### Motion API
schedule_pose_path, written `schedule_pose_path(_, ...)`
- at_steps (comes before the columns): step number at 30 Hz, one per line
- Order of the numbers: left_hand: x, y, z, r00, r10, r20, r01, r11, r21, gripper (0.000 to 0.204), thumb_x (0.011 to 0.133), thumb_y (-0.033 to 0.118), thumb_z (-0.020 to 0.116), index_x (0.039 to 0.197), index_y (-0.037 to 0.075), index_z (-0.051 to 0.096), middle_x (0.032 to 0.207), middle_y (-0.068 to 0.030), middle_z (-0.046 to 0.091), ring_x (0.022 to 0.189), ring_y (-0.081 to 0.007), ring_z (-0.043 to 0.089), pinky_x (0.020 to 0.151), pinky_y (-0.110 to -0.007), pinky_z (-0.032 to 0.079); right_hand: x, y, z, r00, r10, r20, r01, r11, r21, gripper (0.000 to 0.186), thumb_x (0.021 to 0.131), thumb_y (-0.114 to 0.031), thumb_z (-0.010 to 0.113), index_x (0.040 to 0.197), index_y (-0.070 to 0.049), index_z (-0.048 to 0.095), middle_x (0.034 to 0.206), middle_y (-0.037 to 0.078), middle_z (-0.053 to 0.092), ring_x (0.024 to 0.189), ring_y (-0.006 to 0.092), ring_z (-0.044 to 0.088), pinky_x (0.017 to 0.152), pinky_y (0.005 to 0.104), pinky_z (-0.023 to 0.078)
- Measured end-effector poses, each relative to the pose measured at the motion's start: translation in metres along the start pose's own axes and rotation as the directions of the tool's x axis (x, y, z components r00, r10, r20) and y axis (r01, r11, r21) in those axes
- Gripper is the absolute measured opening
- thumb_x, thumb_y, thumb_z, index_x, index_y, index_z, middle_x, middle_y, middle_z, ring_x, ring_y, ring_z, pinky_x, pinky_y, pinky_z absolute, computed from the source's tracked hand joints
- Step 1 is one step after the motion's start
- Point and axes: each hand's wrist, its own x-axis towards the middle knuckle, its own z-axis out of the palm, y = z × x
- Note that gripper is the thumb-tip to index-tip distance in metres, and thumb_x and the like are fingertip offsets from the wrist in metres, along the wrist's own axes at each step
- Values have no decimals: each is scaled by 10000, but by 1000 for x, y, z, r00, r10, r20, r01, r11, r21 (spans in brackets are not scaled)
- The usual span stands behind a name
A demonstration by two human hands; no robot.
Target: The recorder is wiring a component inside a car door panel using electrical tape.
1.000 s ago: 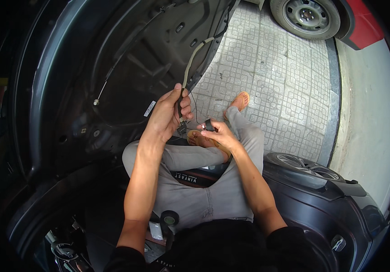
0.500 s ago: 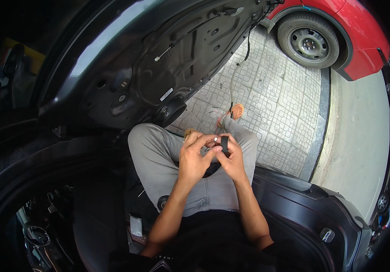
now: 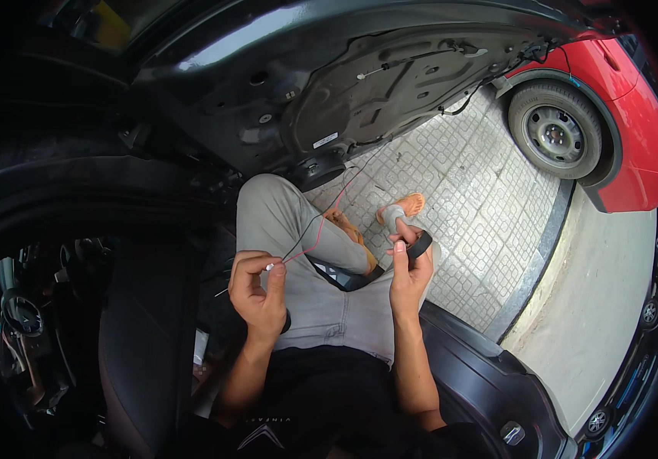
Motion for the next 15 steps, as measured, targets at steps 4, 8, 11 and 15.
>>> schedule_pose_path(4,-34,25,-17,981,-130,-144,96,970,-221,82,1003,41,677,989,-23,628,968,-105,611,754,-140,630,693,-255,530,-1,-17,24,862,-310,400,415,886,-207,292,911,-50,680,1179,30,762,1144,147,604,1065,301,632,954,381,490)
schedule_pose_path(8,-44,16,-42,941,-333,-67,332,943,-22,132,1026,87,665,1088,-20,620,941,-103,658,759,-136,673,664,-276,567,-16,-17,33,780,-210,590,343,931,-122,131,907,-53,685,1009,28,692,1069,123,581,964,260,602,862,361,484)
schedule_pose_path(11,-34,20,-59,935,-344,-82,353,917,183,105,1017,62,657,1078,-23,668,890,-90,722,746,-125,701,649,-261,562,-35,-20,30,644,39,764,187,961,-206,210,931,-133,694,979,32,573,1025,182,511,869,339,555,787,394,474)
schedule_pose_path(15,-23,21,-64,941,-328,83,251,841,480,101,986,42,680,1075,-4,696,864,-72,730,698,-93,677,578,-251,498,-56,-20,34,467,39,883,150,981,-123,218,984,-165,615,999,42,551,1113,211,497,983,390,538,862,408,468)
